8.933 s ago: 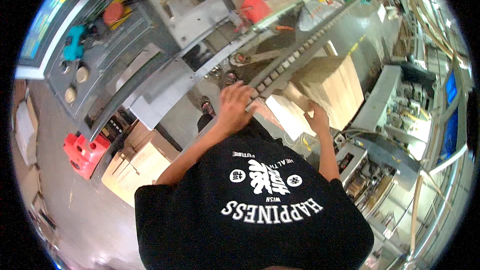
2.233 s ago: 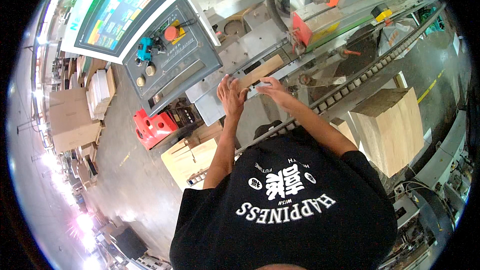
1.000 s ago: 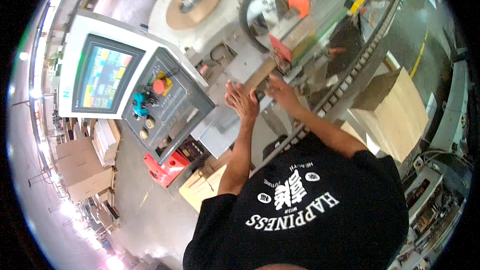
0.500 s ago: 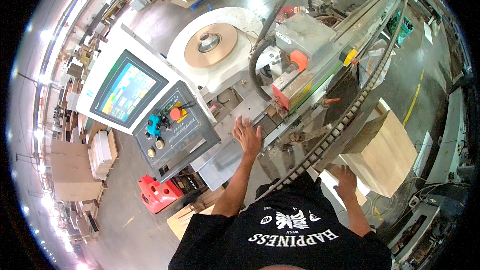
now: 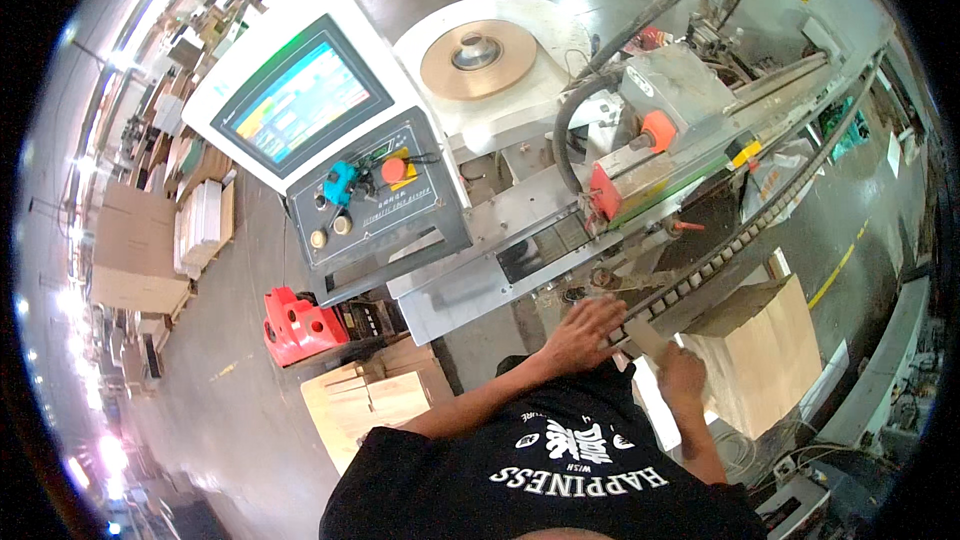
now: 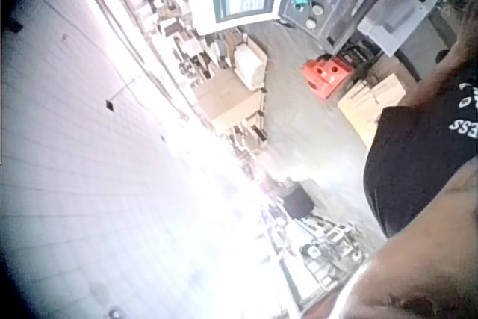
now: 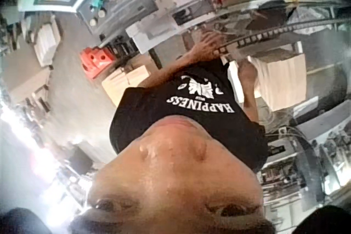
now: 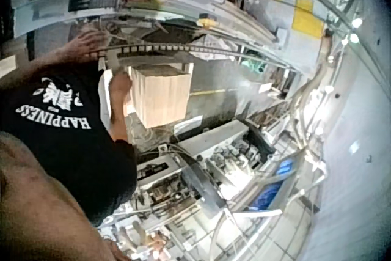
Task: The person repeatedly picks up thin wooden planks from a stack and feeds them one at a time into a machine with a conveyor belt. The planks are guided through the machine and then placed into a collection area.
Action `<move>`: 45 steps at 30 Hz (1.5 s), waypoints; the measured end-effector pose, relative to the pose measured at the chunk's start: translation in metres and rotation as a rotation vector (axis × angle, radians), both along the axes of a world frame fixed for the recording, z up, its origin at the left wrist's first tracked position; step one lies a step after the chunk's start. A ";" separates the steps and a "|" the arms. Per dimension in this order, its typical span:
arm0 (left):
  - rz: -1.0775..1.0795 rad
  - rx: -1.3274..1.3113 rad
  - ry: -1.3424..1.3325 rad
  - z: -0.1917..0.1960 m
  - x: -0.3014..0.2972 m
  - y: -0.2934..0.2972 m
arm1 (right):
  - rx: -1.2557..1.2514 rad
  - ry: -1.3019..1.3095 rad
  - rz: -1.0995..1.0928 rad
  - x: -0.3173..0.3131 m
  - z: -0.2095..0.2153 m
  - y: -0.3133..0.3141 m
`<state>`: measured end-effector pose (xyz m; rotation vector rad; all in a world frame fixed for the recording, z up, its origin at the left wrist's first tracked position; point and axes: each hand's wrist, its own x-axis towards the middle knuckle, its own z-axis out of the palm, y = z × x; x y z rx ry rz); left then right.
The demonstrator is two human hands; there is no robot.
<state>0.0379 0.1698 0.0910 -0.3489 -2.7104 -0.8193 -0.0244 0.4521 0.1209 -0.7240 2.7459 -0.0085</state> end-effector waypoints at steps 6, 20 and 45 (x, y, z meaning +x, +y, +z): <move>-0.003 -0.261 -0.224 -0.032 0.002 -0.025 | -0.229 -0.086 0.224 -0.025 0.011 -0.118; 0.839 -0.192 -0.101 -0.091 0.062 -0.180 | -1.055 -1.051 -0.071 -0.045 -0.108 -0.242; 0.981 -0.185 -0.113 -0.113 0.055 -0.217 | -1.718 -1.156 -0.324 -0.037 -0.103 -0.313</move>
